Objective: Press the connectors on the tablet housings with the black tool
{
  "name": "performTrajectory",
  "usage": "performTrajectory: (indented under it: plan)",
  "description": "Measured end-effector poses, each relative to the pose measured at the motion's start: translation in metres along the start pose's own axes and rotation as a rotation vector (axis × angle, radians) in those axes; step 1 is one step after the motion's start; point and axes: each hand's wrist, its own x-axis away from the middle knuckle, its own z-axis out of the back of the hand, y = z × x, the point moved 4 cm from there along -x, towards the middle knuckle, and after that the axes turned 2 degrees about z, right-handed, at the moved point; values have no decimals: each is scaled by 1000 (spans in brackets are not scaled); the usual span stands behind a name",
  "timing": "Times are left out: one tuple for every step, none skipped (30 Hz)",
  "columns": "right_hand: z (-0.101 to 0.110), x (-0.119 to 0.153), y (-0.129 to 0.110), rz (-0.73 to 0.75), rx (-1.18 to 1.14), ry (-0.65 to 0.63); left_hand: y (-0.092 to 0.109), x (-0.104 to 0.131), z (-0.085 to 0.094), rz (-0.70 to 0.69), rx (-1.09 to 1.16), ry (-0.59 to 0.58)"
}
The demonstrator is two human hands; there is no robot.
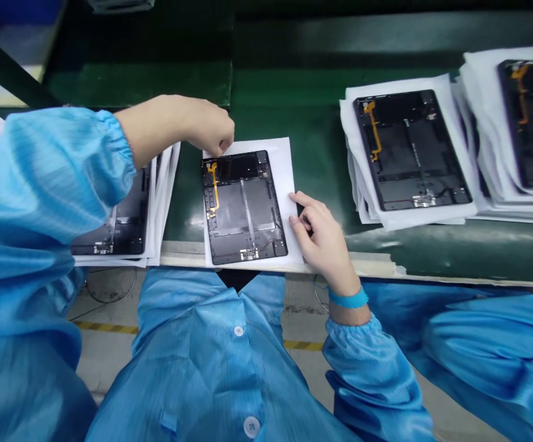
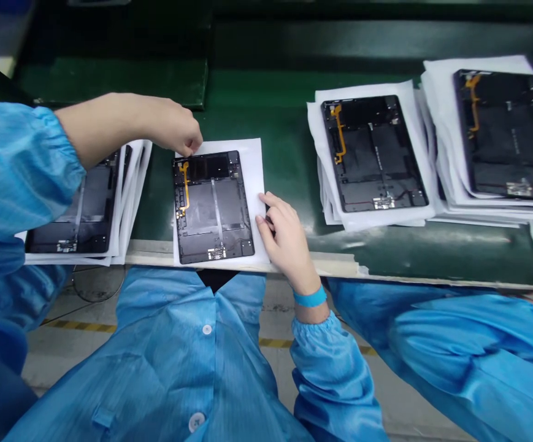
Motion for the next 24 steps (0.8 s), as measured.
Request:
performTrajectory:
  plan:
    - [0,0,0,-1,-1,-1,7,4,1,-37,-57,-2]
    - [0,0,0,-1,-2,-2,14,9,1,-104,-142,-15]
    - [0,-1,0,0,-5,-4,23,15,0,-198,-261,-42]
    - [0,-1,0,2,-8,-6,31,20,-2,-310,-404,-60]
    - [0,-1,0,5,-11,-7,38,26,-4,-422,-553,-62]
    - [0,-1,0,10,-14,-6,44,30,-6,-509,-682,-44]
    - [0,-1,0,15,-15,-3,49,33,-8,-555,-773,-15]
    - [0,-1,1,20,-16,1,52,35,-10,-569,-833,13]
    - [0,-1,1,25,-16,4,54,35,-12,-562,-874,34]
    - [0,-2,2,28,-15,7,55,35,-15,-552,-906,46]
    - [0,-2,2,30,-15,10,57,36,-17,-546,-946,54]
    - [-1,-2,2,33,-16,13,59,36,-19,-543,-998,65]
    - [-1,-2,2,34,-17,15,62,37,-21,-543,-1055,79]
    - [-2,-2,2,35,-18,19,65,39,-23,-538,-1115,95]
    - [-2,-2,3,36,-21,25,70,40,-24,-524,-1168,108]
    - [-2,-2,3,36,-25,33,75,42,-24,-507,-1206,123]
    - [-3,-2,3,36,-29,39,82,45,-25,-485,-1229,138]
    - [-3,-3,3,36,-33,43,89,47,-26,-459,-1246,148]
    - [-4,-3,3,35,-36,45,96,50,-27,-430,-1267,157]
    - [-4,-3,4,35,-38,45,103,52,-29,-394,-1289,162]
    - [-4,-2,4,34,-41,45,110,56,-31,-356,-1307,167]
    - [-4,-2,3,32,-46,48,115,62,-33,-318,-1321,174]
    - [-3,-2,3,27,-57,55,120,70,-35,-278,-1331,180]
    - [-1,-1,3,18,-76,69,124,82,-37,-248,-1335,192]
